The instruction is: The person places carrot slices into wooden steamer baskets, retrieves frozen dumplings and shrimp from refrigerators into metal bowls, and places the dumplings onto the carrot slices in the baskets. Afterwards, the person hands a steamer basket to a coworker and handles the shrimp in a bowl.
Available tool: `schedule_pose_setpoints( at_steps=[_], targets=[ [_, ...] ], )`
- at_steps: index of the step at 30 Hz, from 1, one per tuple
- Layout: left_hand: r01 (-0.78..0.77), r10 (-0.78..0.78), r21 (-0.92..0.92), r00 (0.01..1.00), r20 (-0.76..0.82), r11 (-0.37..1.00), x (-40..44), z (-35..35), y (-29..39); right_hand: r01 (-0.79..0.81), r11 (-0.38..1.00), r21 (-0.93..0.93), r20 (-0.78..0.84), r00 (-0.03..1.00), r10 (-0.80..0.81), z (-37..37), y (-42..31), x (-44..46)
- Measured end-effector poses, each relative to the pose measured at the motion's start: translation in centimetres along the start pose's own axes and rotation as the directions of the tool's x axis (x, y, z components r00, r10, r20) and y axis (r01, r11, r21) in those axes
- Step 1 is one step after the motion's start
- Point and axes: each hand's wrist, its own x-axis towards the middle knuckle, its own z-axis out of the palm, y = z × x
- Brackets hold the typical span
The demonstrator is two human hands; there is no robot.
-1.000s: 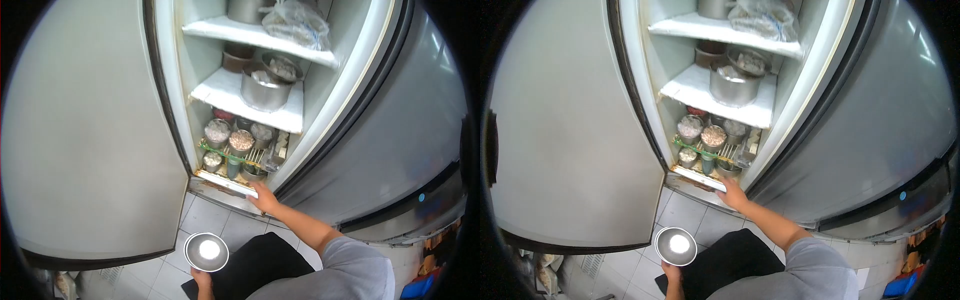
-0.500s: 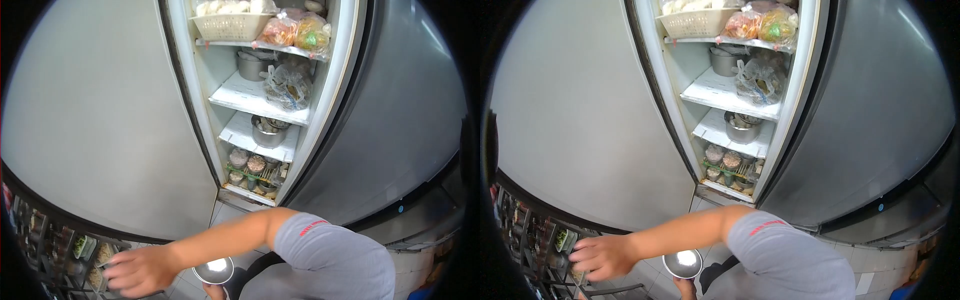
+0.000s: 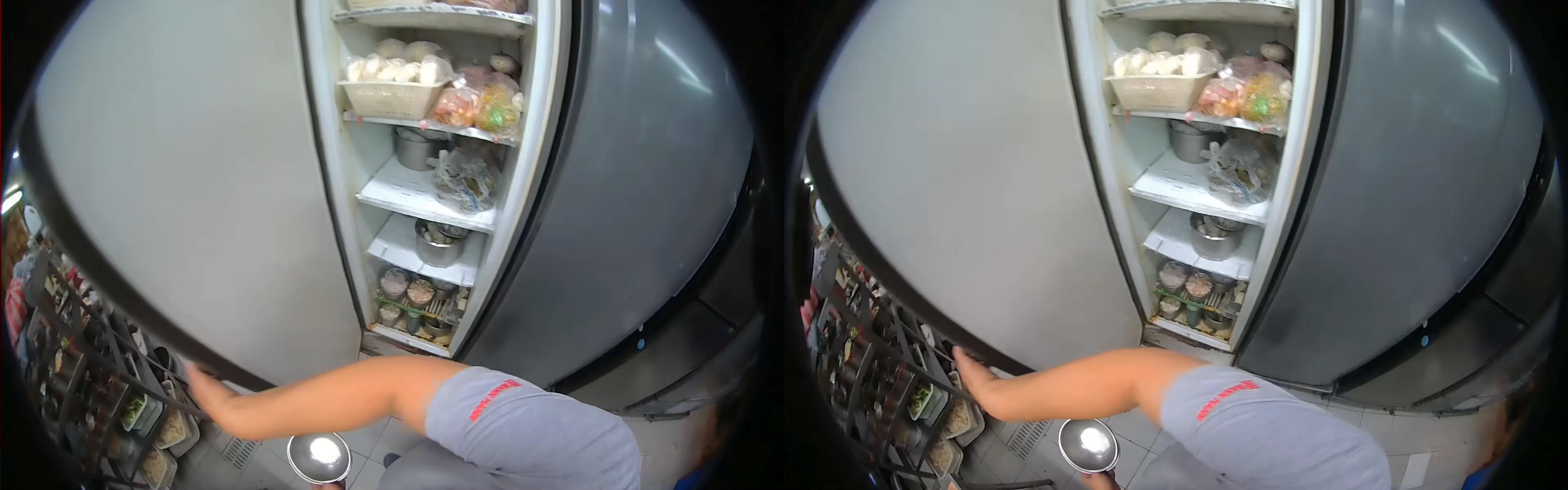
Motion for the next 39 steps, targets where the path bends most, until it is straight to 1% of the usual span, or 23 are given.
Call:
schedule_pose_setpoints(
  at_steps=[2, 3, 4, 5, 6, 8, 10, 11, 12, 13, 15, 21, 23, 24, 26, 27, 31, 33, 34, 36, 37, 38, 39],
  targets=[
    [-0.032, 0.032, -0.032, 0.999, 0.005, 0.999, 1.1, -2.3, 0.7, -0.015, 0.975, 0.224, 0.147, 0.989, -0.019, -1.7, 0.6, -5.4],
    [-0.052, 0.053, -0.038, 0.999, 0.011, 0.998, 1.9, -3.7, 1.2, 0.179, 0.926, 0.333, 0.134, 0.963, -0.235, -3.4, 4.7, -10.5],
    [-0.072, 0.070, -0.054, 0.996, -0.054, 0.996, 1.8, -6.2, 1.4, 0.153, 0.808, 0.568, 0.086, 0.966, -0.244, -1.3, 1.9, -11.9],
    [-0.029, 0.033, 0.038, 0.992, -0.125, 0.999, -0.4, -3.9, 5.4, -0.056, 0.683, 0.728, 0.251, 0.949, -0.189, 0.2, 1.1, -13.2],
    [-0.065, 0.061, -0.019, 0.986, -0.157, 0.998, 1.0, -5.3, 4.5, -0.036, 0.660, 0.751, 0.257, 0.936, -0.241, 2.8, 0.3, -15.1],
    [-0.021, 0.031, 0.049, 0.980, -0.195, 0.999, 3.3, -8.2, 3.6, -0.420, 0.503, 0.755, 0.429, 0.897, 0.106, 6.3, -1.2, -17.9],
    [0.006, 0.016, 0.092, 0.971, -0.240, 0.996, 3.5, -7.2, 6.9, -0.590, 0.294, 0.752, 0.585, 0.803, 0.115, 9.7, -1.9, -20.2],
    [0.008, 0.015, 0.092, 0.970, -0.242, 0.996, 4.5, -7.5, 6.8, -0.688, 0.299, 0.662, 0.658, 0.724, 0.208, 11.9, -3.0, -21.4],
    [0.025, 0.006, 0.108, 0.961, -0.276, 0.994, 5.7, -8.0, 6.7, -0.709, 0.450, 0.544, 0.678, 0.687, 0.263, 14.6, -4.5, -22.6],
    [0.046, -0.006, 0.128, 0.956, -0.295, 0.991, 6.9, -8.2, 6.7, -0.674, 0.429, 0.601, 0.540, 0.739, 0.404, 18.6, -6.7, -25.2],
    [0.047, 0.012, 0.186, 0.953, -0.304, 0.981, 9.7, -8.9, 8.1, -0.710, 0.353, 0.610, 0.437, 0.673, 0.597, 23.4, -11.3, -27.9],
    [0.098, -0.047, 0.177, 0.961, -0.271, 0.979, 21.6, -5.6, 11.3, -0.823, 0.373, 0.430, 0.506, 0.561, 0.655, 34.4, -12.9, -32.8],
    [0.105, -0.069, 0.127, 0.962, -0.263, 0.986, 25.9, -3.1, 13.8, -0.927, 0.221, 0.302, 0.557, 0.360, 0.749, 38.8, -13.1, -32.9],
    [0.091, -0.060, 0.097, 0.958, -0.282, 0.991, 27.6, -1.3, 15.4, -0.929, 0.212, 0.303, 0.565, 0.354, 0.745, 41.1, -13.0, -33.2],
    [0.102, -0.068, 0.109, 0.958, -0.280, 0.989, 32.3, 0.0, 17.4, -0.984, 0.075, 0.163, 0.608, 0.160, 0.778, 45.5, -12.7, -33.0],
    [0.118, -0.083, 0.115, 0.957, -0.276, 0.986, 34.6, 0.5, 18.6, -0.983, 0.072, 0.167, 0.614, 0.161, 0.773, 46.6, -13.8, -32.5],
    [0.089, -0.057, 0.144, 0.975, -0.213, 0.986, 42.7, 2.6, 23.3, -0.974, -0.224, -0.024, 0.375, -0.216, 0.901, 51.4, -19.6, -24.7],
    [0.011, 0.018, 0.106, 0.963, -0.269, 0.994, 46.1, 5.1, 26.2, -0.805, -0.466, -0.366, 0.718, -0.563, 0.409, 55.4, -24.1, -17.0],
    [-0.003, 0.029, 0.092, 0.957, -0.289, 0.996, 47.6, 6.3, 27.5, -0.817, -0.453, -0.357, 0.725, -0.548, 0.418, 58.2, -26.1, -12.2],
    [0.000, 0.016, 0.057, 0.958, -0.285, 0.998, 51.7, 6.1, 28.7, -0.865, -0.477, 0.157, 0.987, 0.114, 0.117, 63.3, -27.9, -2.3],
    [0.001, 0.008, 0.035, 0.965, -0.263, 0.999, 54.1, 5.9, 29.0, -0.726, -0.594, 0.346, 0.913, 0.407, 0.034, 61.0, -21.8, 6.8],
    [-0.017, 0.027, 0.044, 0.968, -0.250, 0.999, 56.5, 5.5, 29.1, -0.656, -0.369, 0.659, 0.739, 0.655, 0.156, 59.3, -17.6, 14.7],
    [-0.015, 0.025, 0.042, 0.966, -0.258, 0.999, 58.7, 5.5, 29.6, -0.537, -0.237, 0.810, 0.574, 0.809, 0.129, 56.3, -11.7, 22.5]
  ],
)
